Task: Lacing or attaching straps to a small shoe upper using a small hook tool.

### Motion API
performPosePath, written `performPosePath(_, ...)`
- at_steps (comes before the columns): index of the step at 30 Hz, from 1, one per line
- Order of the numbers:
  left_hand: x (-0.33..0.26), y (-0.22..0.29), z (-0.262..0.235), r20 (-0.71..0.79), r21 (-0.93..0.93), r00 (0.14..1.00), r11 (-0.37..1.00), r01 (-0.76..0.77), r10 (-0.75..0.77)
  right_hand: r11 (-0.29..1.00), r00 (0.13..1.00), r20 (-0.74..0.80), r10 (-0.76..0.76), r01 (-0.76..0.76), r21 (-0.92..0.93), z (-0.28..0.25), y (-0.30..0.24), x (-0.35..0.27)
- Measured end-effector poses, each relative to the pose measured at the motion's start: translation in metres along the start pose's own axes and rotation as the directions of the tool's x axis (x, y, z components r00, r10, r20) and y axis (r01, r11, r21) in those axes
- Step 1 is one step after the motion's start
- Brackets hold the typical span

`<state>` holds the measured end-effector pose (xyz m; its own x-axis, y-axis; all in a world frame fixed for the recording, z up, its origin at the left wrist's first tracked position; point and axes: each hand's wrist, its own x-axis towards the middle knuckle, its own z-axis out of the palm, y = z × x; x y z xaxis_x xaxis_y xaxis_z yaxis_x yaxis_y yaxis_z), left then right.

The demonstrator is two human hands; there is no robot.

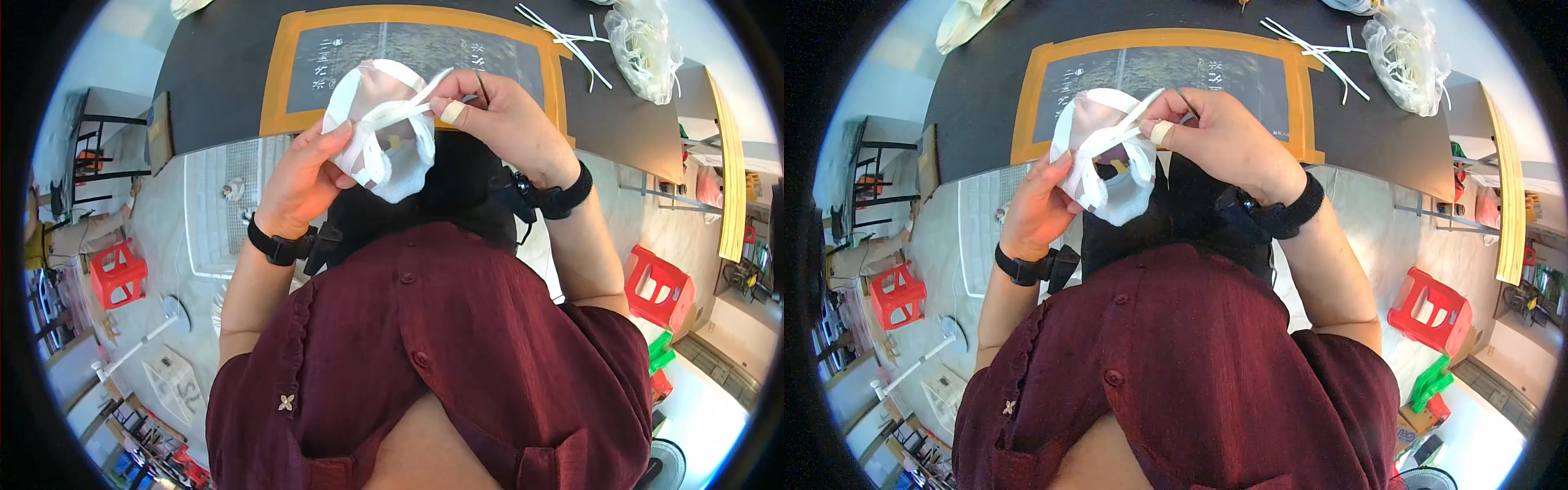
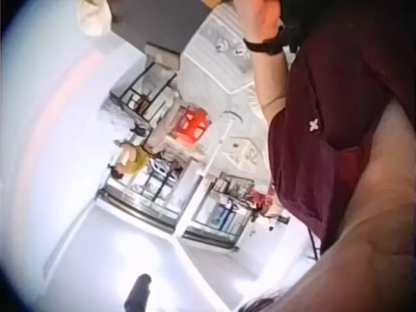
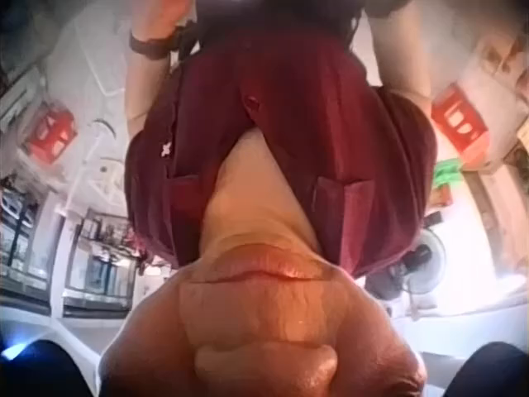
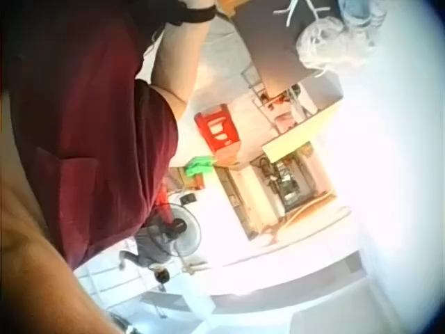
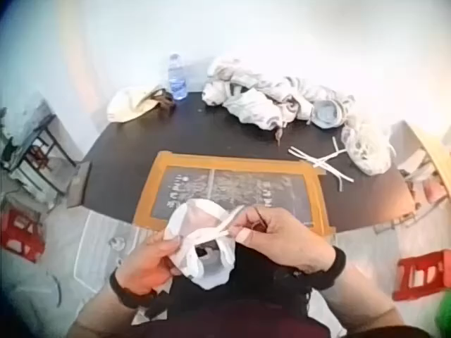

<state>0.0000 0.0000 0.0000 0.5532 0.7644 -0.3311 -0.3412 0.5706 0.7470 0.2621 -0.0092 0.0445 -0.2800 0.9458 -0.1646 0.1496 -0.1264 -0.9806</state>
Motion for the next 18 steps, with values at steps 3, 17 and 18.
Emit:
performPosePath(3,0.001,0.000,0.000,0.003,-0.066,0.997,0.995,-0.074,0.075,0.999,0.999,0.025,-0.035,0.035,0.012,0.000,0.001,-0.001)
performPosePath(17,0.010,-0.010,-0.016,0.096,-0.304,0.991,0.951,-0.056,0.089,0.963,0.974,0.139,0.177,-0.201,0.178,-0.011,0.021,0.017)
performPosePath(18,0.010,-0.009,-0.014,0.099,-0.302,0.991,0.952,-0.054,0.088,0.963,0.975,0.136,0.176,-0.199,0.179,-0.013,0.024,0.018)
